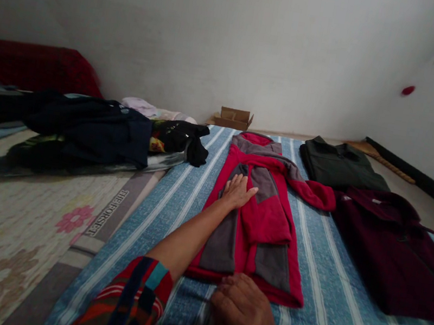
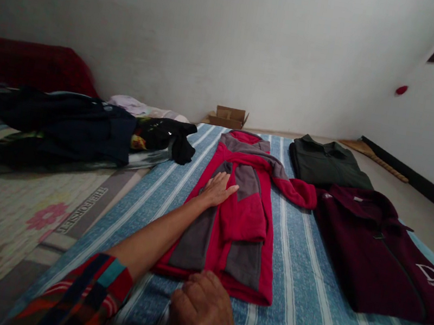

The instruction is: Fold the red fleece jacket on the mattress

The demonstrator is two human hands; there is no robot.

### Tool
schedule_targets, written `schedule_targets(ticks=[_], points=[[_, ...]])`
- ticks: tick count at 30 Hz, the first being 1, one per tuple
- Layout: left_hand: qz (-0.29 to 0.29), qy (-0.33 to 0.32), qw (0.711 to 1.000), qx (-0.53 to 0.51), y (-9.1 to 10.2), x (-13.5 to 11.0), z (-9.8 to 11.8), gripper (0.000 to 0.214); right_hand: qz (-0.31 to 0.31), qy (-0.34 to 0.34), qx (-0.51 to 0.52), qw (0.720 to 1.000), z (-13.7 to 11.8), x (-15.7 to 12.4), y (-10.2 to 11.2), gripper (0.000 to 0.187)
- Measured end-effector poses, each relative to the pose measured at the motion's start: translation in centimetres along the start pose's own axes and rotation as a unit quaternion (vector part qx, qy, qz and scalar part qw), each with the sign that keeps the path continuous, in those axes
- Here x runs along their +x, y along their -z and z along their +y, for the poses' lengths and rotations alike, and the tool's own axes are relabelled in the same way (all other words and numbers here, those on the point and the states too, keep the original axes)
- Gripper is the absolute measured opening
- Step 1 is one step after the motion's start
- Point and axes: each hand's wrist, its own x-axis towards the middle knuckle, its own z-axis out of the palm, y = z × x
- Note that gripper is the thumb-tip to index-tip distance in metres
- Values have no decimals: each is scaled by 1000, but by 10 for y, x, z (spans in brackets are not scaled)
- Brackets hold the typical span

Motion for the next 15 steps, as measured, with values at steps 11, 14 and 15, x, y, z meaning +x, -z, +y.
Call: schedule_targets(ticks=[11, 14, 15], points=[[15, -211, 974, -86, 23, -132, 5, 36, -159, 42, 29, 986, -8, -31, -13, 6], [71, -230, 961, -139, 17, -160, 6, 31, -169, 30, 22, 985, -6, -36, -9, 7], [90, -227, 958, -149, 14, -167, 5, 30, -164, 23, 20, 986, -5, -38, -6, 8]])
